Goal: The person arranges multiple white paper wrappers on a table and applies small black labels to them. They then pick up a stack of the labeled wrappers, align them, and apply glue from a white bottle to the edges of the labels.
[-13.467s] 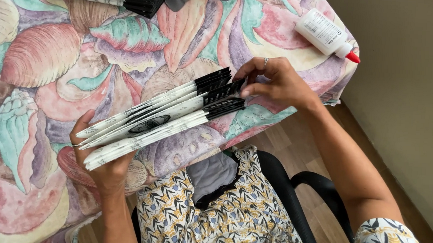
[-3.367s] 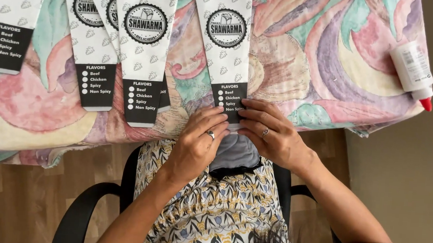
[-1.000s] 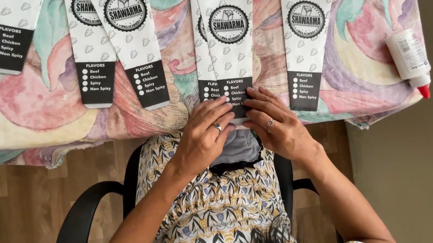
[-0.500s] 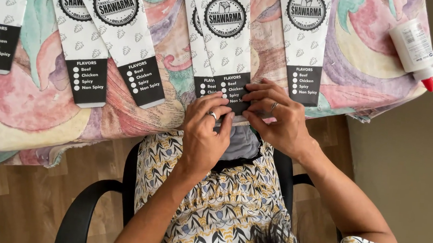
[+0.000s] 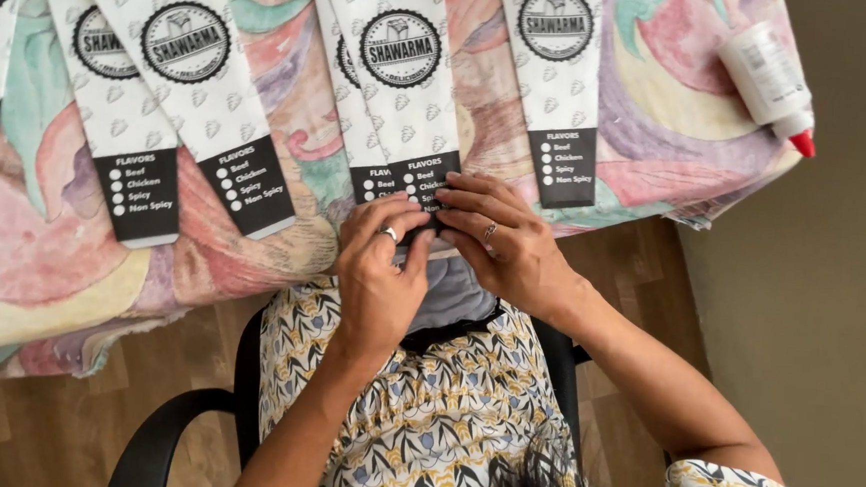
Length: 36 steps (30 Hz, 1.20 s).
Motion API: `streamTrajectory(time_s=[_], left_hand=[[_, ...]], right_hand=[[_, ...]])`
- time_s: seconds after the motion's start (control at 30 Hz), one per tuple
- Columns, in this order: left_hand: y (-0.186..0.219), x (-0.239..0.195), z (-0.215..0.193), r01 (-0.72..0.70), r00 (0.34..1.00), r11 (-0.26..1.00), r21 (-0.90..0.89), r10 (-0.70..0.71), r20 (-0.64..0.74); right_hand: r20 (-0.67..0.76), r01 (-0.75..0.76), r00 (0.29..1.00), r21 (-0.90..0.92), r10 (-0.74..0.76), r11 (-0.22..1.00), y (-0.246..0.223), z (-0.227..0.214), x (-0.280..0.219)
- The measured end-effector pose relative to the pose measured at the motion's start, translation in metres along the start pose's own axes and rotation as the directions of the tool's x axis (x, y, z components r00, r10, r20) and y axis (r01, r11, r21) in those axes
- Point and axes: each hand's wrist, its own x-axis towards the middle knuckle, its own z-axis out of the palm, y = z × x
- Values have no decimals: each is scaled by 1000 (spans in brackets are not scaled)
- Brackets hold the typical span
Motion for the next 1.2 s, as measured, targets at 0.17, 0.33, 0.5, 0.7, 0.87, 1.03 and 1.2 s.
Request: streamTrajectory(time_s=[0.17,0.33,0.5,0.7,0.87,1.03,1.2], left_hand=[[10,7,-16,-116,993,990,-76,119,28],[9,1,-4,-162,983,987,-6,161,91],[16,-2,25,-157,981,987,31,152,122],[10,1,1,-232,972,973,14,232,45],[-11,-3,-21,-249,953,968,31,239,188],[-17,-6,-12,-313,933,949,33,301,196],[-21,-8,-3,-359,926,933,37,350,142]], right_hand=[[-10,-53,999,-32,53,998,2,-28,-5],[-4,-84,996,-111,84,990,8,-56,-17],[-27,-161,987,-164,159,973,12,-73,-23],[-49,-137,990,-192,130,972,28,-95,-27],[-33,-156,987,-368,155,917,39,-118,-47],[-18,-135,989,-488,145,862,21,-112,-47],[-103,-64,994,-420,23,905,16,-89,-32]])
